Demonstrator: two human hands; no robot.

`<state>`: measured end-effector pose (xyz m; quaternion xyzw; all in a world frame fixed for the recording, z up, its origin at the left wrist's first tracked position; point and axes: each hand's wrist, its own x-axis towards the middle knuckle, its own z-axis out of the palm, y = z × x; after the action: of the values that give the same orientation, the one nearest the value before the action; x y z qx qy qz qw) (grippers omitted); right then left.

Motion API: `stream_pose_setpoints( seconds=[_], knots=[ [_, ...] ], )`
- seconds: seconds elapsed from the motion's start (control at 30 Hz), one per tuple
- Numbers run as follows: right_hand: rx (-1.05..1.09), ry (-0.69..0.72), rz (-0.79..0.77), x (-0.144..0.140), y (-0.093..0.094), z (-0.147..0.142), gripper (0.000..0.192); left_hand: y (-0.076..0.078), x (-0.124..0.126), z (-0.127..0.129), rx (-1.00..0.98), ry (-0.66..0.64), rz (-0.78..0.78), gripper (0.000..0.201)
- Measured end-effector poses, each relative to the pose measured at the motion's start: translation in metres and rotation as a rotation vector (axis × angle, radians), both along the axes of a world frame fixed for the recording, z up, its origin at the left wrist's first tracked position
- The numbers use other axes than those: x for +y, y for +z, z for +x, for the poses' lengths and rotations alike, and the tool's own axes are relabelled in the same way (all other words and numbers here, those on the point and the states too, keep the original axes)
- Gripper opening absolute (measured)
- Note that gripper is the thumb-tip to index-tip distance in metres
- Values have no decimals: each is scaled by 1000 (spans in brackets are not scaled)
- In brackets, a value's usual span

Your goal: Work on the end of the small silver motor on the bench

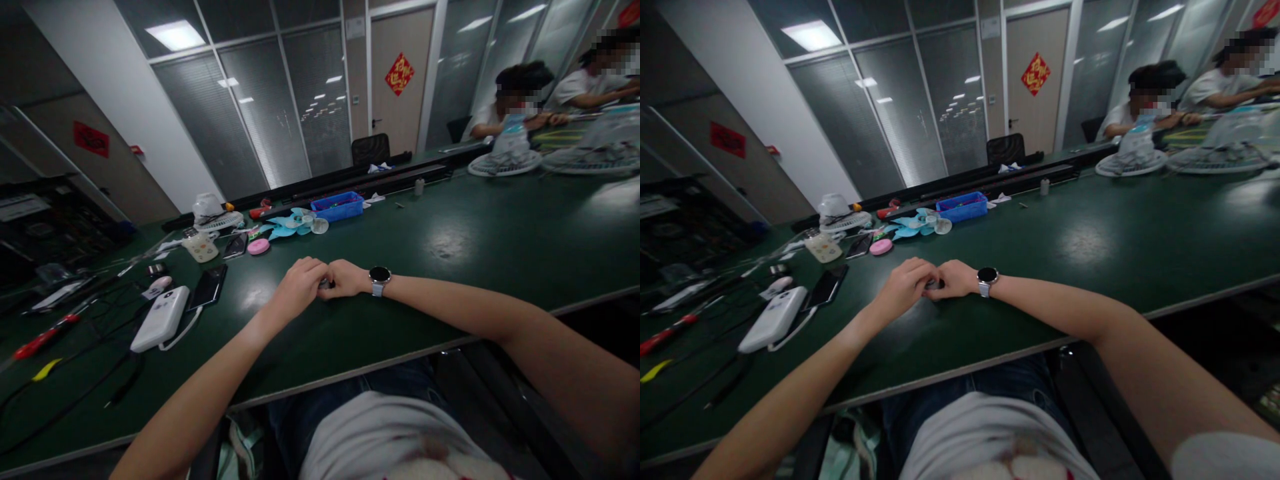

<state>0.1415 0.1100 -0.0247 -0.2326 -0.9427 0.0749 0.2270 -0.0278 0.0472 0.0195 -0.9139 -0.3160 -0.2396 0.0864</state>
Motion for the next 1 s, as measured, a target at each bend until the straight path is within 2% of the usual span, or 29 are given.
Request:
stream_pose_setpoints(
  seconds=[0.4, 0.67, 0.9, 1.0],
  knots=[
    [10, -29, 1, -1, 0, 0, 34, -2, -4, 3, 13, -49, 6, 28],
    [5, 6, 2, 3, -3, 0, 36, -5, -2, 2, -42, -67, -17, 28],
    [-27, 9, 18, 1, -1, 1, 39, 2, -1, 2, -155, 97, -83, 17],
    [-43, -1, 24, -1, 2, 0, 43, 9, -3, 1, -258, 127, -197, 7]
  ],
)
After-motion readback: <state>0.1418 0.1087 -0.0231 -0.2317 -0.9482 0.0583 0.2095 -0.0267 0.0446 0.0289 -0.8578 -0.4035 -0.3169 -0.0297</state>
